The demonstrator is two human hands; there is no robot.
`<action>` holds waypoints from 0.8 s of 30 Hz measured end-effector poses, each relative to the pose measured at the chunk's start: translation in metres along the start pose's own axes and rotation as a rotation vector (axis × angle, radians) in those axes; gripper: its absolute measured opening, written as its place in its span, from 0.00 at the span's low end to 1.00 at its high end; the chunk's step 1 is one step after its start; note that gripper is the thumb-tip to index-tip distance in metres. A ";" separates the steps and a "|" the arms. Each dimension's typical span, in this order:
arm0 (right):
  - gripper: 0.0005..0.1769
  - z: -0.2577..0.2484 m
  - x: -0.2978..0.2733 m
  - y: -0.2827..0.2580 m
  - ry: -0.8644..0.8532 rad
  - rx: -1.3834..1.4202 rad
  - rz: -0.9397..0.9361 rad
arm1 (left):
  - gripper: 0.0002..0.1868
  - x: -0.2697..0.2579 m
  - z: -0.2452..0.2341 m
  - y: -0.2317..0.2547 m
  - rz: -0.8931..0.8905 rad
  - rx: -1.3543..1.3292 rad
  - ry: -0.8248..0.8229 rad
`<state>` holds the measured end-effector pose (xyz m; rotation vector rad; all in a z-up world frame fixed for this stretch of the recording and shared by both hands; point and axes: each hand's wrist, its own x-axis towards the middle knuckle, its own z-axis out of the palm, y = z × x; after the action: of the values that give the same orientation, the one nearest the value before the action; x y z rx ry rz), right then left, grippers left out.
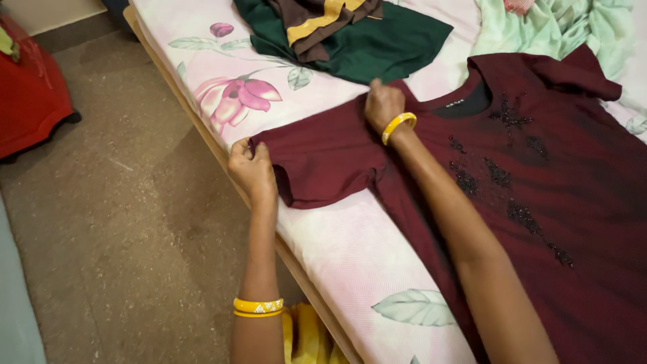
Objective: The person irons a maroon short-sleeved top with black embroidery on a bed. They use a blue electric iron to smooth the fabric, adjusting the garment and sleeves as needed.
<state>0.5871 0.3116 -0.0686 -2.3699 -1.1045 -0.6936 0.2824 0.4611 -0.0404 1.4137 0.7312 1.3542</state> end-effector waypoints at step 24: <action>0.19 -0.225 -0.140 -0.164 -0.302 0.357 -0.462 | 0.24 -0.001 -0.011 0.029 -0.161 0.104 -0.095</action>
<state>0.3222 0.1999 0.0508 -1.9668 -1.7726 -0.2451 0.2655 0.4541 -0.0150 1.4581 0.8436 1.1310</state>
